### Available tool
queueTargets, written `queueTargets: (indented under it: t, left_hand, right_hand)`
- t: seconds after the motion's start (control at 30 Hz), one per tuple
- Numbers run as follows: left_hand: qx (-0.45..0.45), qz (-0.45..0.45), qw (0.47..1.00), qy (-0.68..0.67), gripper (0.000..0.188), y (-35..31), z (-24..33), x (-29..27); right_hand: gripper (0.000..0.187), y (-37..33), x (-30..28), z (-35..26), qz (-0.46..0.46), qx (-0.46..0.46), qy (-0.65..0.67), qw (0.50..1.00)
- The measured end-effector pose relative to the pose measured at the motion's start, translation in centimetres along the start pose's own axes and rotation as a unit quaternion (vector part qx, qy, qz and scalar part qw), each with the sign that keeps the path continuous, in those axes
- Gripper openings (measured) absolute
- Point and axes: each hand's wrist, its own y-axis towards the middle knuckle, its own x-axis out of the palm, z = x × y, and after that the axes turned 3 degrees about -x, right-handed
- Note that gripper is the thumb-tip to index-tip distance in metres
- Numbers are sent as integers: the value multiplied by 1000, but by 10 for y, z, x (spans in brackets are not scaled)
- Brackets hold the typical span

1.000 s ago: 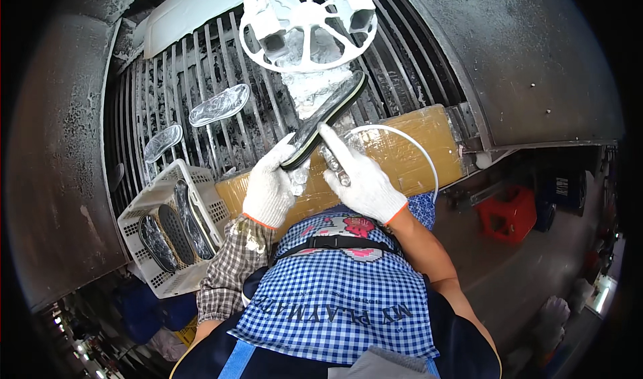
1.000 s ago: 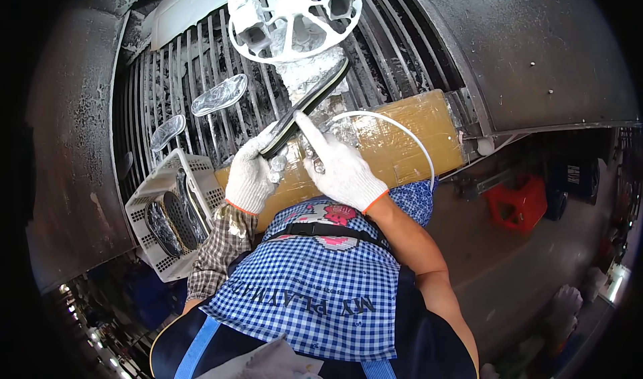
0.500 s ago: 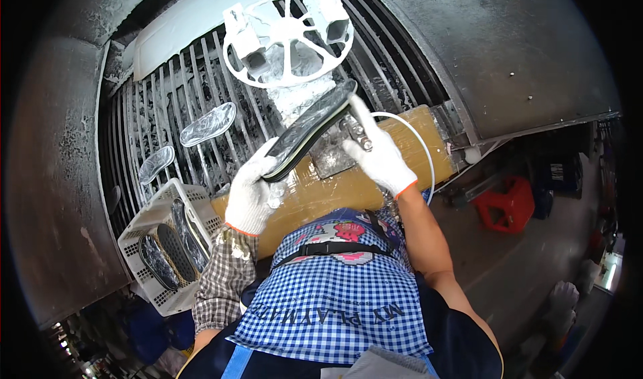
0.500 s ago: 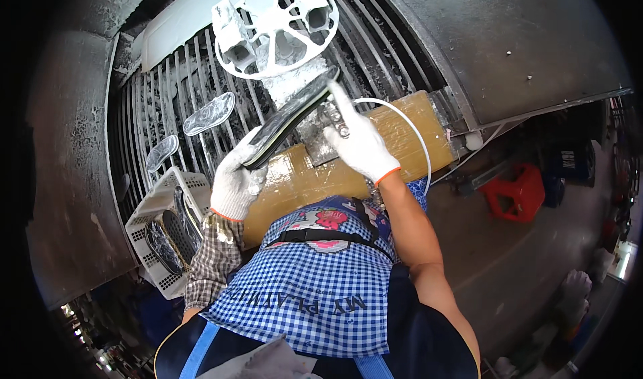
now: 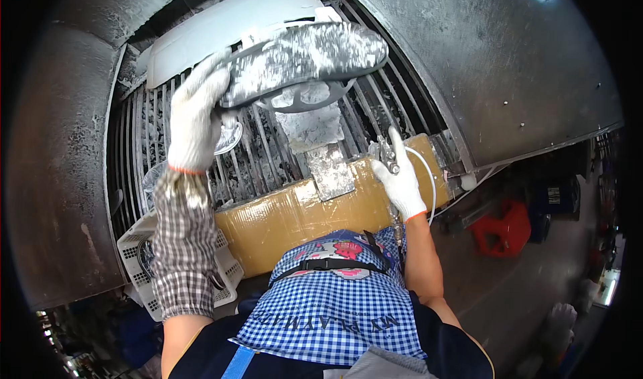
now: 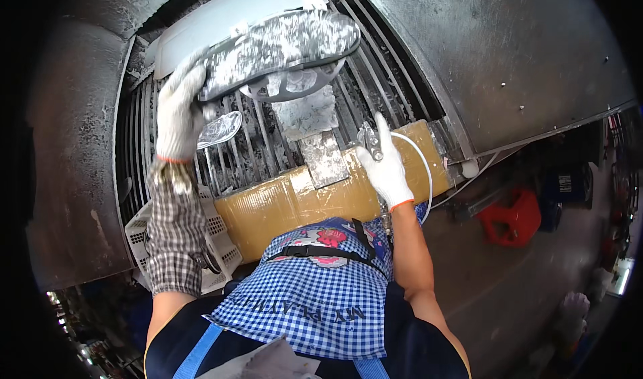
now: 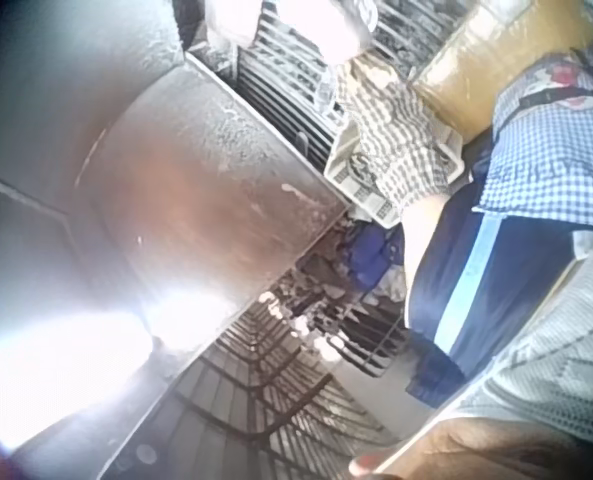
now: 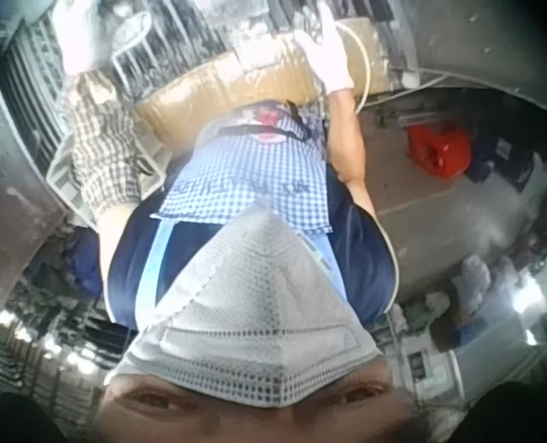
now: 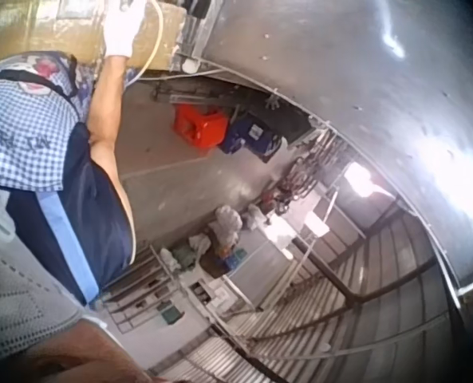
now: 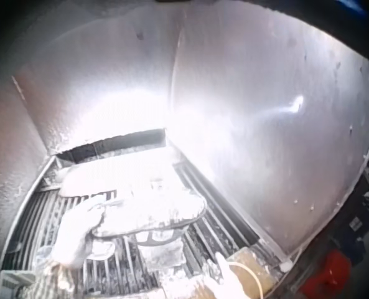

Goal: The person sprays a white coating onto various plastic objects, including a wheel-like part and a shoe sole, using a spray gun. The person picks up each item from a white basket, sprays it thoroughly, and places it on a metal grate to dry.

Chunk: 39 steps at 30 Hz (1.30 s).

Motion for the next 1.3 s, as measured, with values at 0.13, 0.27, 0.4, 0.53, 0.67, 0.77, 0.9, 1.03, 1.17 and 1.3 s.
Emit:
queueTargets:
  t: [0.13,0.27,0.4,0.53,0.67,0.77,0.9,1.03,1.17,1.3]
  left_hand:
    - [26,-17,999,25,44,61,11,-11]
    - [44,-18,999,17,37,99,17,-8]
    - [27,4,999,21,38,111,12,-7]
    - [11,-30,999,41,39,122,2,-17]
    - [-8,10,997,74,41,120,-4,-15]
    - [36,12,992,122,44,131,-14,-32]
    - [39,29,968,246,50,127,-6,-25]
    - [46,54,974,214,50,124,-8,-29]
    - [19,52,971,233,53,126,-13,-36]
    - [-11,71,977,203,57,122,-26,-40]
  right_hand:
    - [85,0,1,-3,-6,9,10,1000]
    - [85,-2,1,-7,-11,18,29,999]
    - [84,-4,0,-4,-5,0,20,1000]
    - [84,-5,-1,4,8,-15,-13,1000]
    - [84,-4,-1,1,-2,-2,-7,1000]
    - [84,-2,2,4,-5,-3,-4,1000]
    - [86,-5,0,6,4,-7,55,998]
    - [84,-4,2,-15,-1,6,21,1000]
    - [74,-5,1,-14,-6,-3,42,999]
    - [65,-7,3,-30,2,-3,112,994]
